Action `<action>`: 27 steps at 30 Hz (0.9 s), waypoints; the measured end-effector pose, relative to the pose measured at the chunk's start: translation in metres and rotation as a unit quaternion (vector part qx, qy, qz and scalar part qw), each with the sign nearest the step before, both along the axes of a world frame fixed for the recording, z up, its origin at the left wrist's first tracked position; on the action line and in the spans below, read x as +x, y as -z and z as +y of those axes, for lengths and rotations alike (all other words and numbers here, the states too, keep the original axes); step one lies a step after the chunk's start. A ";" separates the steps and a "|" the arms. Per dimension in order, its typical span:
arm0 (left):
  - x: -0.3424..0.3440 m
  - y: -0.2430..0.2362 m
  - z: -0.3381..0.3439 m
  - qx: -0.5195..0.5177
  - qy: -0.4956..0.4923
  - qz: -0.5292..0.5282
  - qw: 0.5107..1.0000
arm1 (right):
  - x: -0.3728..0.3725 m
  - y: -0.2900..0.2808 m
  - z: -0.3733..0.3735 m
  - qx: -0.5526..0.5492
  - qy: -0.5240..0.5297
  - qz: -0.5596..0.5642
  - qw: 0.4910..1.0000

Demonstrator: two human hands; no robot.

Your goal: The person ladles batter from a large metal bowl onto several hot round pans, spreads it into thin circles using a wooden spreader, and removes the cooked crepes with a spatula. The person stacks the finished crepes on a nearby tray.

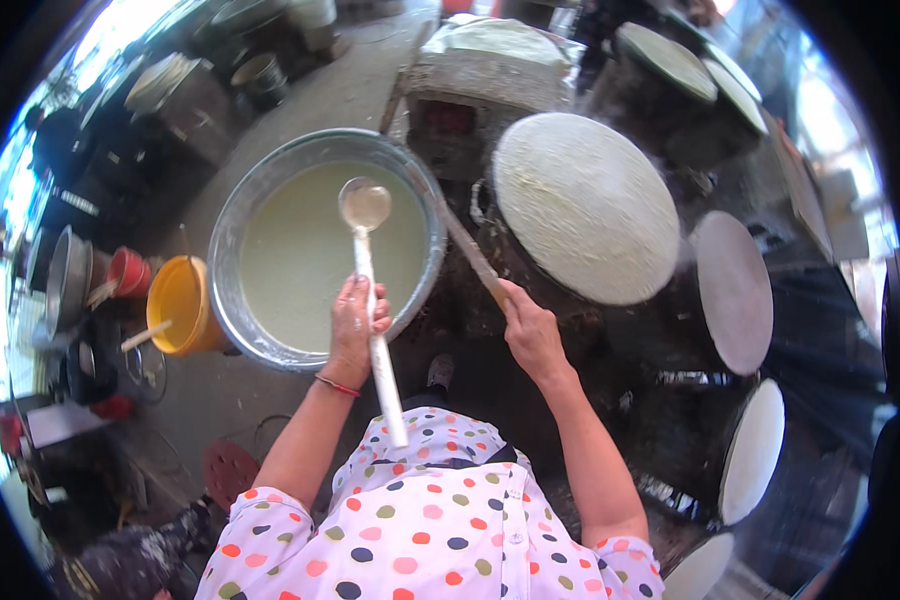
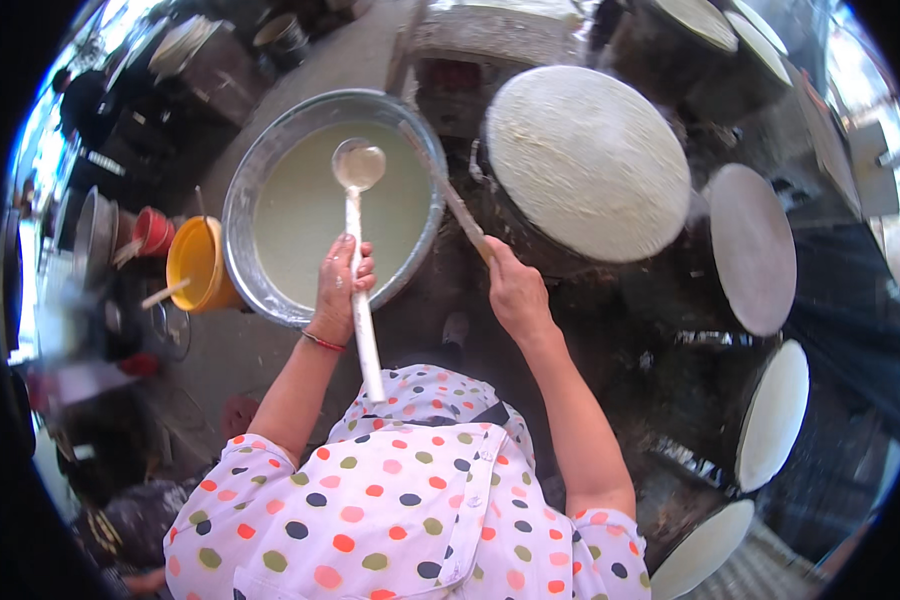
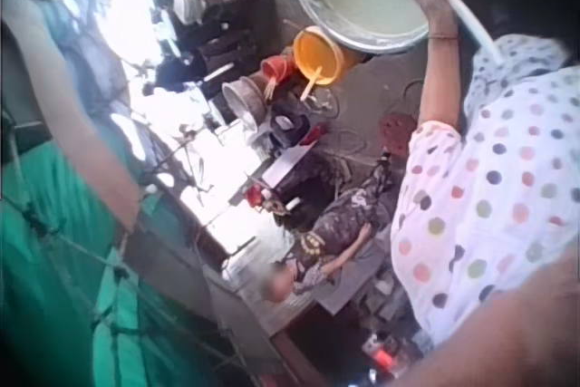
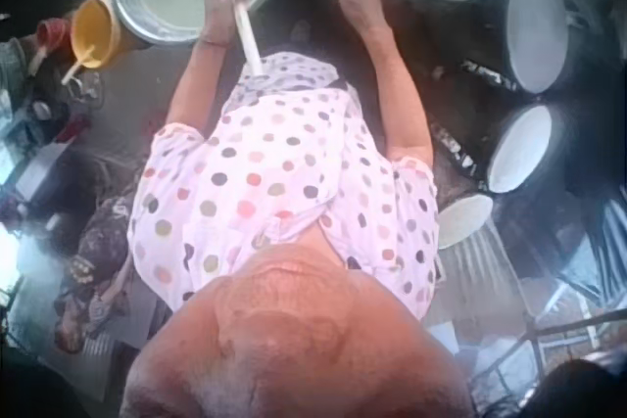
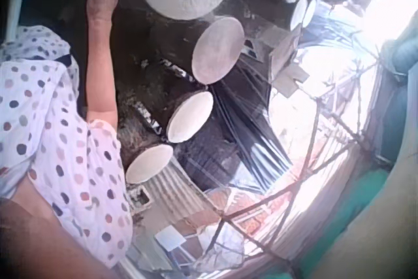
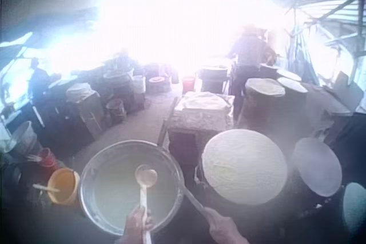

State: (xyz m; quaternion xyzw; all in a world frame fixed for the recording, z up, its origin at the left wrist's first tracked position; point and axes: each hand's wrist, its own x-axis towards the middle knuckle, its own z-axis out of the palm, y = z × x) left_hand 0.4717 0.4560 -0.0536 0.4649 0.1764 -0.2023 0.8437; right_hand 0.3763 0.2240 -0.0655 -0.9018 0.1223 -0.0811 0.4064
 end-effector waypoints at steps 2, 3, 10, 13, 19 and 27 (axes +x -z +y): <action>0.009 0.034 0.049 0.069 -0.028 0.020 0.997 | 0.041 -0.006 0.012 -0.052 -0.091 0.104 0.989; 0.010 0.056 0.065 0.094 -0.053 0.044 0.993 | 0.060 -0.002 0.013 -0.095 -0.137 0.128 0.978; 0.009 0.111 0.107 0.196 -0.008 0.158 0.968 | 0.106 0.033 0.045 -0.149 -0.285 0.275 0.906; 0.012 0.121 0.110 0.210 0.007 0.168 0.963 | 0.108 0.034 0.043 -0.078 -0.249 0.326 0.909; 0.008 0.144 0.090 0.195 -0.037 0.198 0.960 | 0.117 0.053 0.043 -0.129 -0.299 0.331 0.886; -0.011 0.117 0.052 -0.455 -0.187 0.279 0.824 | 0.118 -0.012 0.023 0.065 -0.261 0.460 0.846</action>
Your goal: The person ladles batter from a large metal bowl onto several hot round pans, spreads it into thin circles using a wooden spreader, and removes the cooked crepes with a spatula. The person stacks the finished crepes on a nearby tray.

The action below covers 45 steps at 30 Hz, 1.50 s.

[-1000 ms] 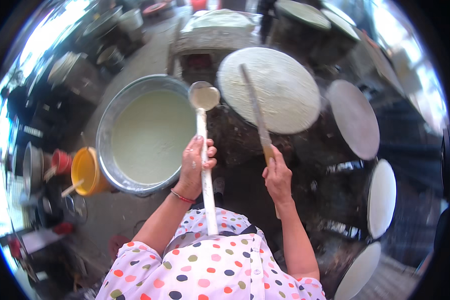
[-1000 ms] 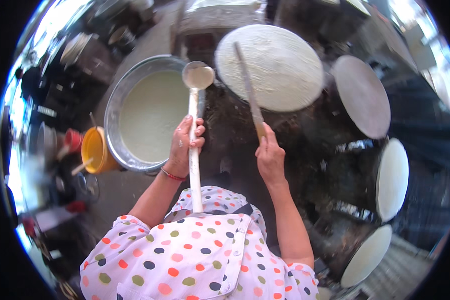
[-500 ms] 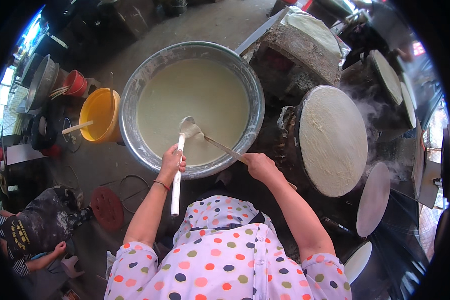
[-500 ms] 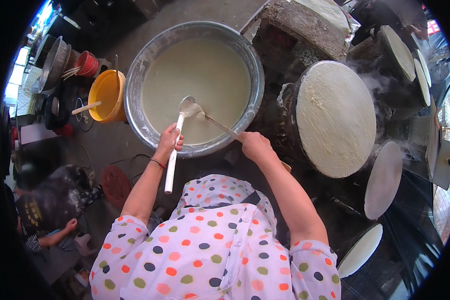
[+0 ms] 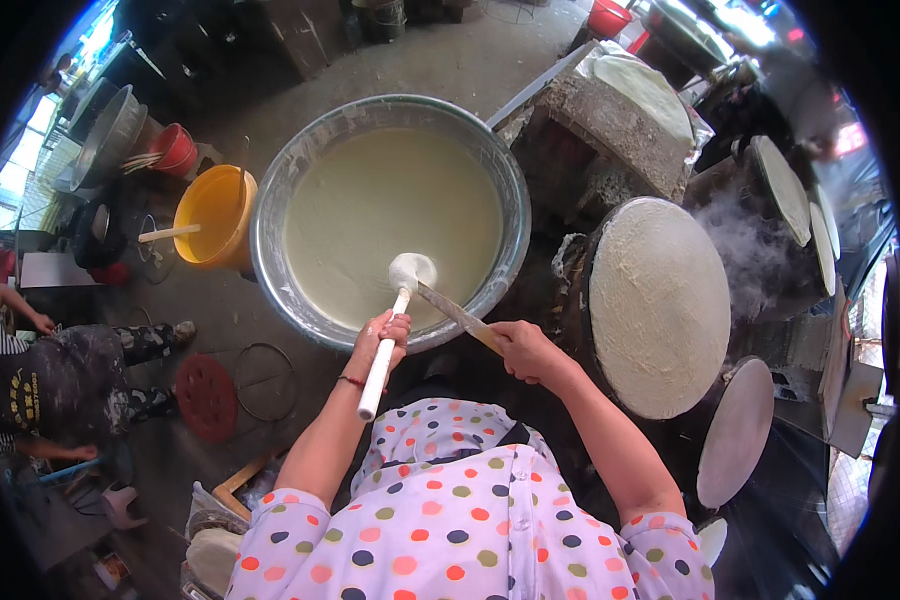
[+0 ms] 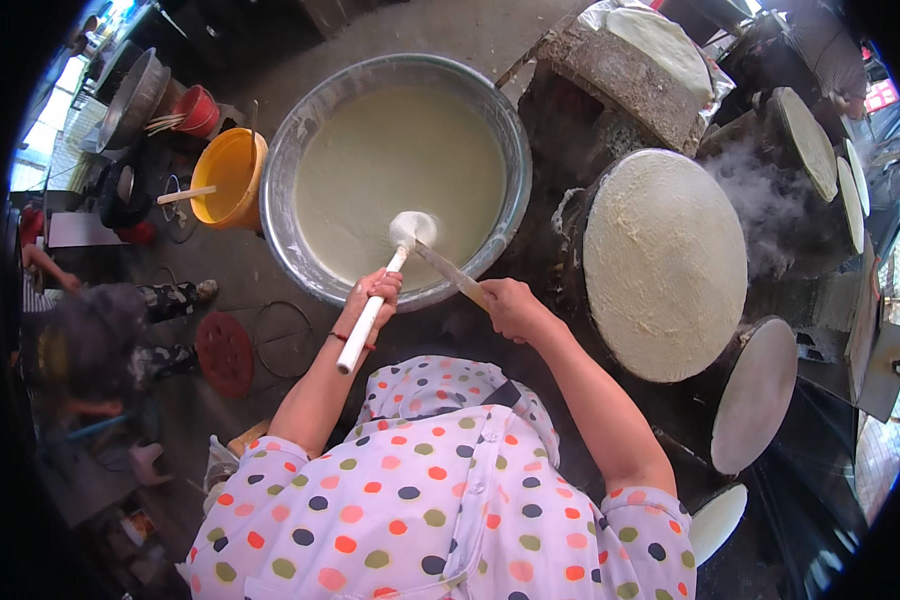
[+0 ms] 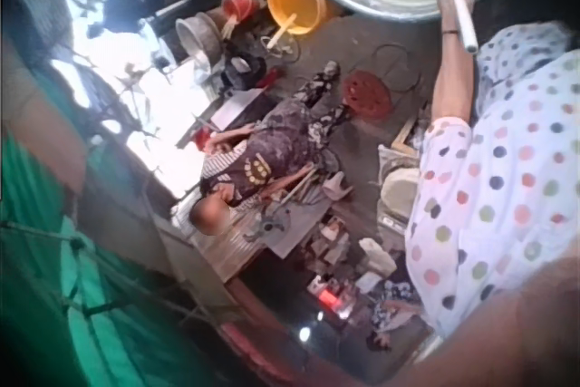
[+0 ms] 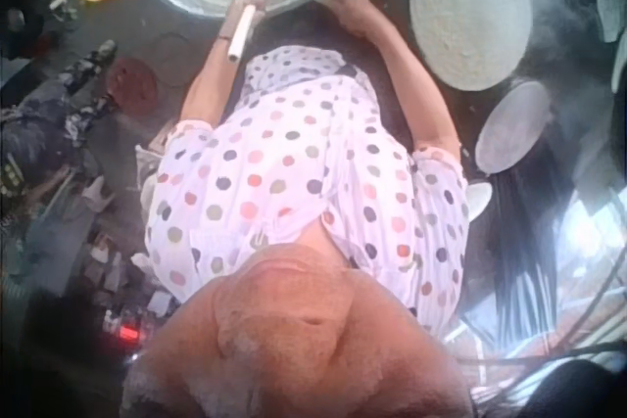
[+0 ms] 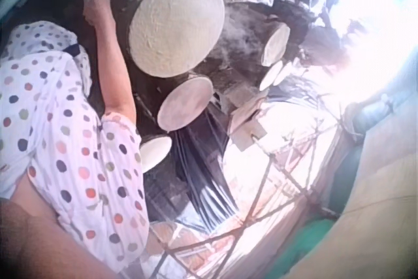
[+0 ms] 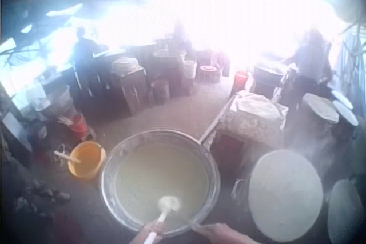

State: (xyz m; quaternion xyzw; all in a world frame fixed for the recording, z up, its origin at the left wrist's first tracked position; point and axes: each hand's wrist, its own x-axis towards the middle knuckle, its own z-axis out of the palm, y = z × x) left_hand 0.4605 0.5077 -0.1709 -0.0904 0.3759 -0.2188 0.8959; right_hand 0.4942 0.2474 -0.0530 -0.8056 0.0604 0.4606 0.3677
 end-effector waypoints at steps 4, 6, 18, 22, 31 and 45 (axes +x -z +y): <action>0.022 -0.071 -0.005 -0.046 -0.076 -0.090 0.992 | -0.006 -0.026 -0.008 0.097 0.098 -0.040 0.990; 0.035 -0.111 -0.003 -0.023 -0.096 -0.132 0.986 | -0.001 -0.044 -0.001 0.141 0.115 -0.076 0.980; 0.069 -0.308 0.005 0.511 -0.097 -0.419 0.745 | 0.033 -0.107 0.031 0.299 0.148 -0.416 0.846; 0.070 -0.276 0.013 0.487 -0.109 -0.368 0.785 | 0.038 -0.079 0.037 0.183 0.116 -0.597 0.772; 0.066 -0.215 -0.031 -0.103 0.037 -0.212 0.971 | -0.011 -0.025 -0.050 -0.123 0.116 -0.695 0.699; -0.045 -0.259 -0.385 -0.332 0.331 -0.006 0.883 | -0.362 0.039 -0.219 -0.306 0.490 -0.575 0.579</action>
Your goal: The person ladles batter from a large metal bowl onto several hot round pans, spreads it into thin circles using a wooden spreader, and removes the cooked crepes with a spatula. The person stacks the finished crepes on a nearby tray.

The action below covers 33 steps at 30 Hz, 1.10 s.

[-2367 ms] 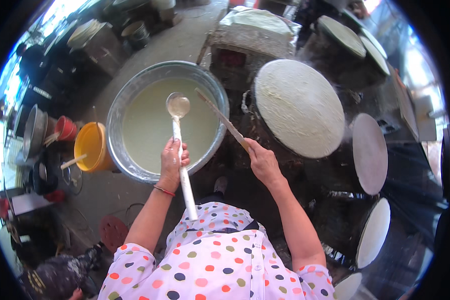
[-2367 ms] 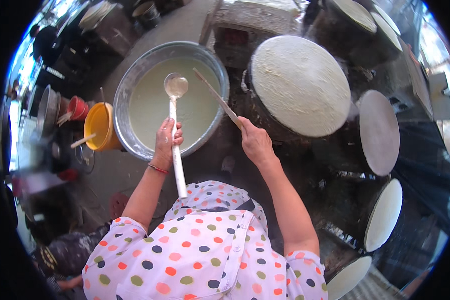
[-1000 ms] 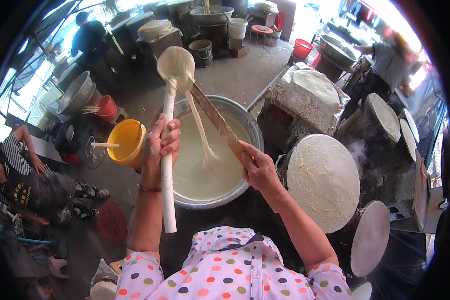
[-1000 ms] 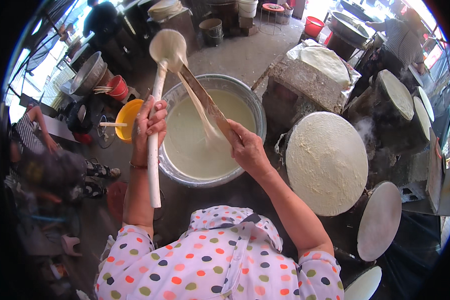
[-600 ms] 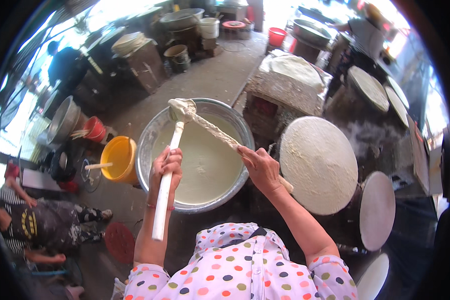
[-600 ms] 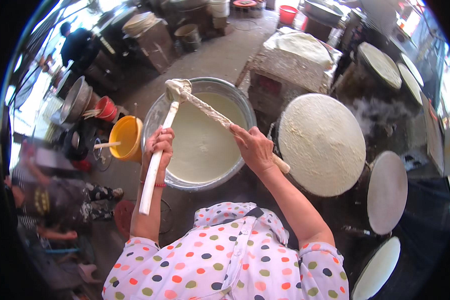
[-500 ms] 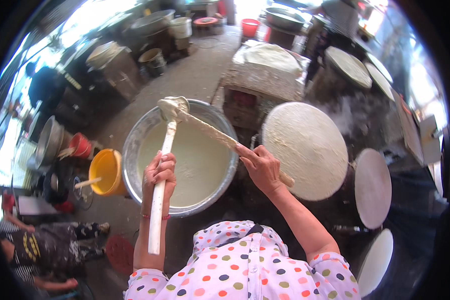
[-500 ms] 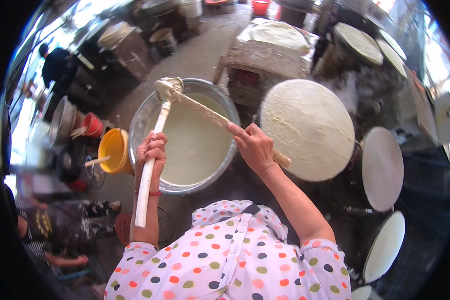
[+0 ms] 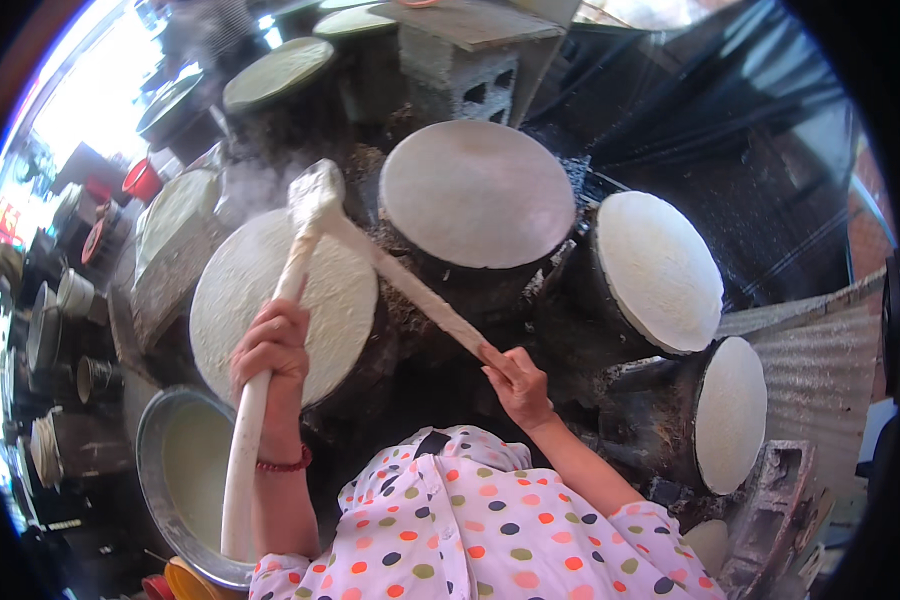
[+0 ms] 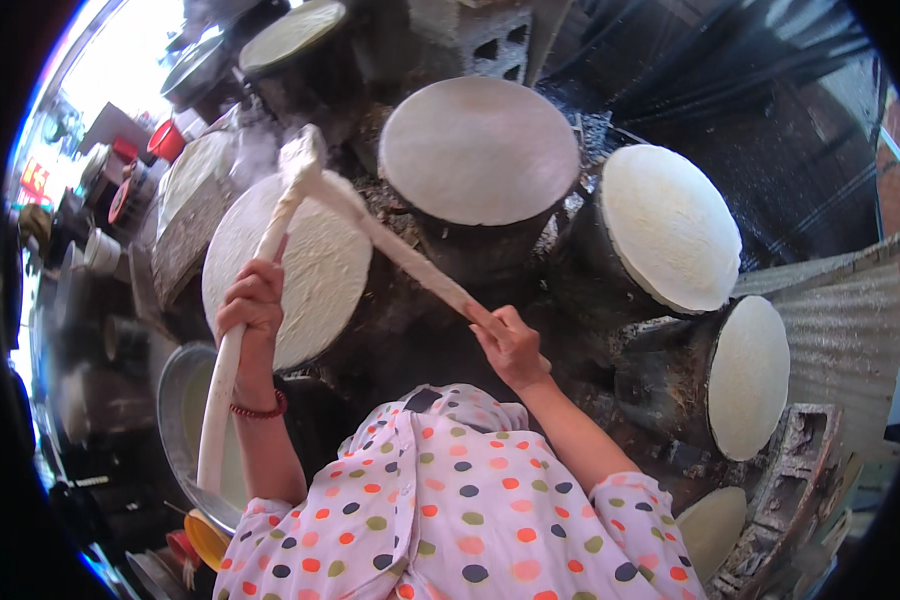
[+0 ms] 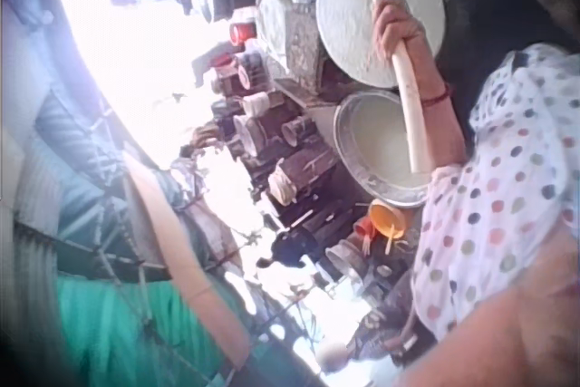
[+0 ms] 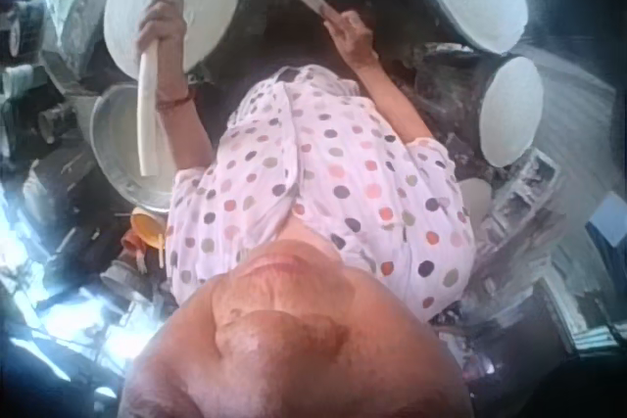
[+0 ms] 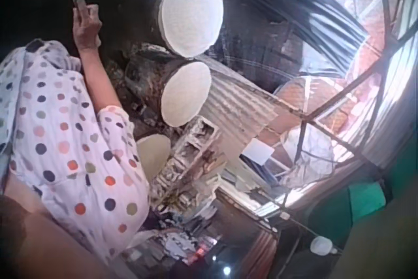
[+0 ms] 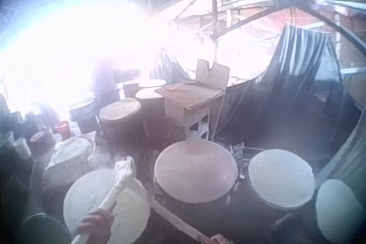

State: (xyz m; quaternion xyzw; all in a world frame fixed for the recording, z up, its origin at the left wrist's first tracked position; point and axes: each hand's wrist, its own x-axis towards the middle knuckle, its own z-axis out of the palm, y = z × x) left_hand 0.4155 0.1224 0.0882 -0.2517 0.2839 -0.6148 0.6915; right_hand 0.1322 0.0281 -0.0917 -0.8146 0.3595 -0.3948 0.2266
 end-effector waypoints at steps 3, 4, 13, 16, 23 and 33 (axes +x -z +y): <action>-0.056 -0.007 -0.092 -0.044 0.118 0.016 0.992 | -0.062 0.018 -0.030 0.025 0.153 0.046 0.987; -0.076 -0.010 -0.121 -0.060 0.148 0.000 0.987 | -0.073 0.027 -0.039 0.132 0.189 -0.053 0.972; -0.177 0.078 -0.306 0.140 0.136 -0.818 0.541 | -0.072 0.017 -0.128 0.170 0.265 -0.164 0.935; -0.183 0.111 -0.312 0.170 0.151 -0.910 0.347 | -0.074 0.019 -0.129 0.145 0.288 -0.053 0.945; -0.144 0.156 -0.336 0.081 -0.080 -0.993 0.014 | -0.061 0.006 -0.137 0.189 0.300 0.038 0.934; -0.068 0.164 -0.366 0.115 -0.124 -0.984 -0.046 | -0.008 0.027 -0.151 0.347 0.307 -0.209 0.861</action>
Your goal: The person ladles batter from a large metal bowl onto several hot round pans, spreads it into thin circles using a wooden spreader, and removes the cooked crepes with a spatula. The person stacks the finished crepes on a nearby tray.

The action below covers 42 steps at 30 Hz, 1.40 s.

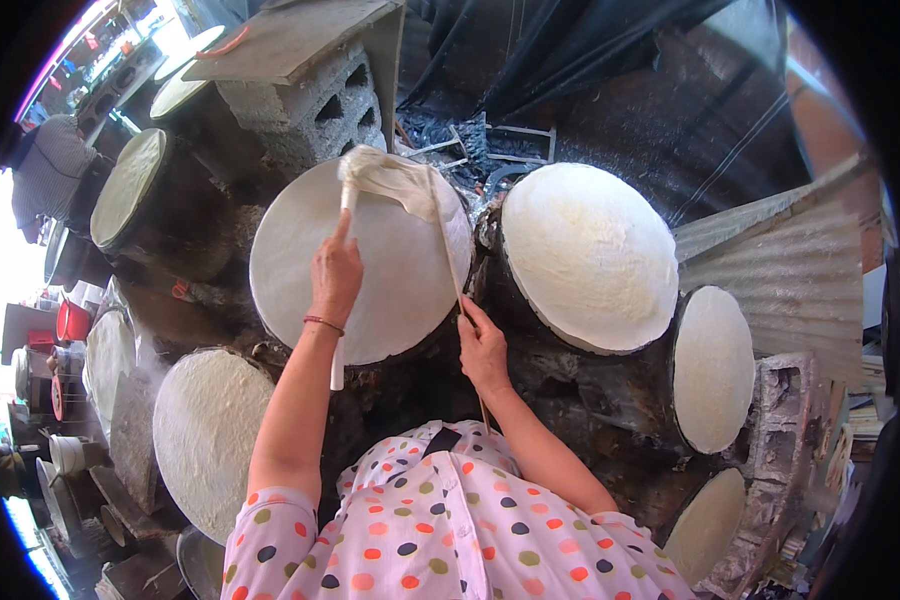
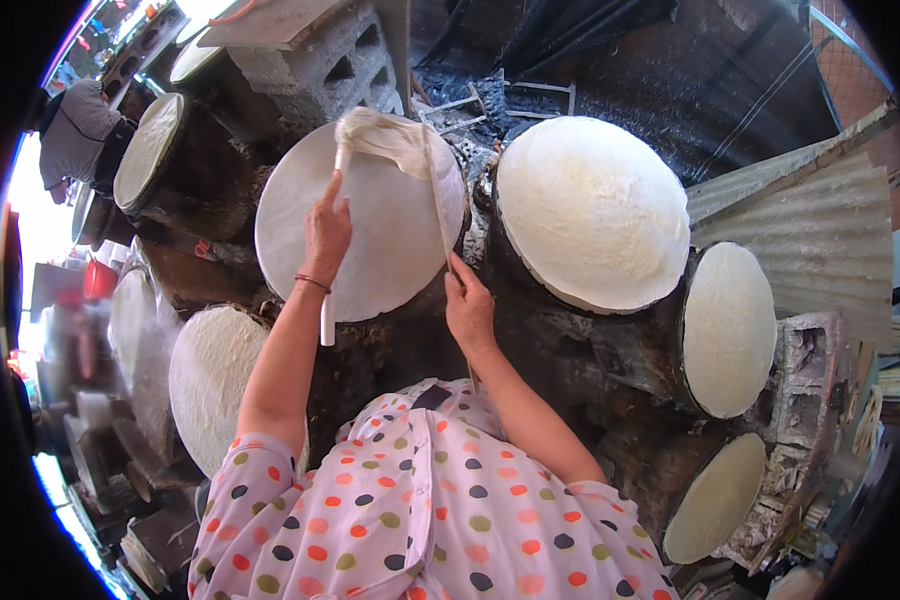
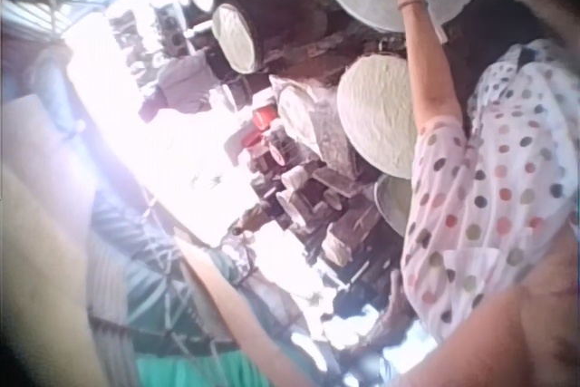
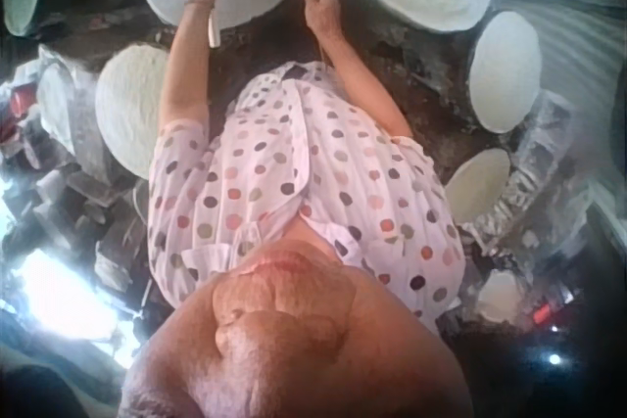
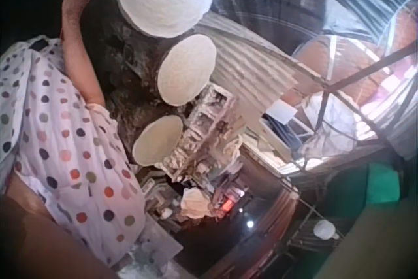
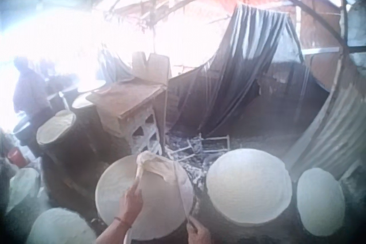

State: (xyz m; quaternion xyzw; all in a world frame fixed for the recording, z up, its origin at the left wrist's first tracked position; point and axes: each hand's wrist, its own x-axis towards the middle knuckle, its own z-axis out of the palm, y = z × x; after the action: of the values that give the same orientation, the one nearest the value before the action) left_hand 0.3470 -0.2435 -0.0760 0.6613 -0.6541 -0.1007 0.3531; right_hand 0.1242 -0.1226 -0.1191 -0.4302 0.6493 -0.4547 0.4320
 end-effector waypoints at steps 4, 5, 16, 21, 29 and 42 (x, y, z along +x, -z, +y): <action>0.040 -0.031 -0.002 -0.144 -0.052 0.054 0.987 | 0.014 -0.031 -0.003 0.103 0.015 -0.123 0.987; 0.036 -0.058 0.008 -0.050 -0.100 0.149 0.982 | 0.019 -0.034 -0.002 0.103 0.011 -0.139 0.985; 0.005 -0.065 0.079 0.070 -0.031 0.516 0.853 | 0.084 -0.009 -0.064 -0.118 -0.130 0.189 0.966; 0.008 -0.061 0.097 0.081 -0.039 0.552 0.829 | 0.032 -0.060 -0.046 -0.059 -0.156 0.324 0.931; 0.017 -0.058 0.111 0.066 -0.062 0.593 0.800 | 0.082 -0.010 -0.089 -0.051 -0.129 0.129 0.982; 0.033 -0.047 0.124 0.004 -0.087 0.639 0.764 | 0.008 -0.027 -0.112 -0.095 -0.135 0.249 0.954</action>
State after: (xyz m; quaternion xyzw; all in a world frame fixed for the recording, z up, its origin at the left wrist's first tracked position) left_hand 0.3799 -0.1198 -0.0288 0.4995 -0.2164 -0.4717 0.6937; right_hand 0.1325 -0.2346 -0.0917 -0.6525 0.6257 -0.3301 0.2716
